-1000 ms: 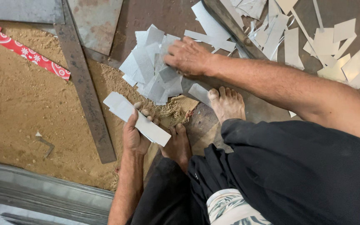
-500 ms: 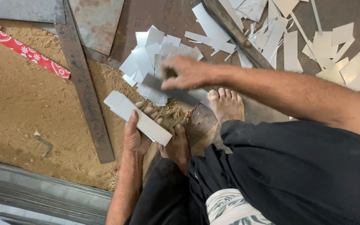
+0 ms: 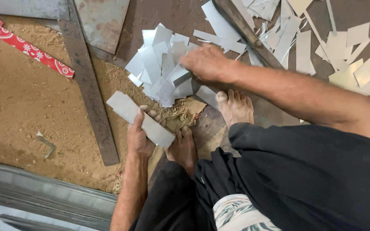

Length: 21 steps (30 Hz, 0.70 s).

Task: The person sits on the floor of a workshop and cuts thin metal sheets into narrow strips using a large hand-lever shear, feeding each sheet under the blade and pressing the long lever down with one hand. Cut strips are stacked in a pile beside the shear, and offcut scraps are pushed aside.

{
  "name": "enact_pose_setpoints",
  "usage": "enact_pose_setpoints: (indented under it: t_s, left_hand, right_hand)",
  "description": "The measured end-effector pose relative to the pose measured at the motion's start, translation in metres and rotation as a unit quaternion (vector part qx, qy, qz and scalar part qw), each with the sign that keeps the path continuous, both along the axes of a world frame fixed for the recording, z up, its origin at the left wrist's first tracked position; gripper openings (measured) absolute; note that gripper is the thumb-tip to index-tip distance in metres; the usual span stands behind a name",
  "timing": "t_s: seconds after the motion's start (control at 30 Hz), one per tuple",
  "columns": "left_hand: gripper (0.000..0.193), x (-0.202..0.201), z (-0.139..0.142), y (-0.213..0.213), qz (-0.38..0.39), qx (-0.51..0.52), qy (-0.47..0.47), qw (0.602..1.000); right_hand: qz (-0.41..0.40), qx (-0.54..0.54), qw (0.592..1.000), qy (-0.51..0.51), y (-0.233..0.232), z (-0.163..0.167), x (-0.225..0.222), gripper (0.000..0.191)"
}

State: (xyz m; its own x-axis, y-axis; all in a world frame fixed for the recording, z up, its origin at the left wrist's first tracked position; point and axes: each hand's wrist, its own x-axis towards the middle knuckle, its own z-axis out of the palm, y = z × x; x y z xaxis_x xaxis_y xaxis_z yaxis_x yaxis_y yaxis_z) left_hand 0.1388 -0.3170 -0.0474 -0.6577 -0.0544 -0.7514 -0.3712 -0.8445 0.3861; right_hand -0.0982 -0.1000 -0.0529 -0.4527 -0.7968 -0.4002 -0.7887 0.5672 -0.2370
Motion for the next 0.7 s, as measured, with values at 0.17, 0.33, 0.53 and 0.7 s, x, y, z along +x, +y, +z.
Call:
enact_pose_setpoints:
  t_s: [0.17, 0.33, 0.53, 0.7]
  left_hand:
    - [0.044, -0.010, 0.020, 0.002, 0.029, 0.030, 0.029, 0.999]
    - [0.063, -0.019, 0.031, 0.008, 0.019, 0.045, 0.021, 0.999]
    - [0.043, -0.004, 0.012, 0.004, 0.015, 0.061, 0.042, 0.997]
    - [0.040, 0.005, -0.001, -0.004, 0.036, 0.017, 0.032, 0.999]
  right_hand:
    - [-0.248, -0.070, 0.895, -0.363, -0.010, 0.057, 0.013, 0.022]
    - [-0.125, -0.115, 0.940, -0.296, -0.025, 0.042, 0.041, 0.027]
    - [0.067, -0.100, 0.982, 0.147, -0.019, -0.005, 0.021, 0.012]
    - [-0.020, -0.009, 0.997, -0.069, -0.021, 0.013, 0.004, 0.007]
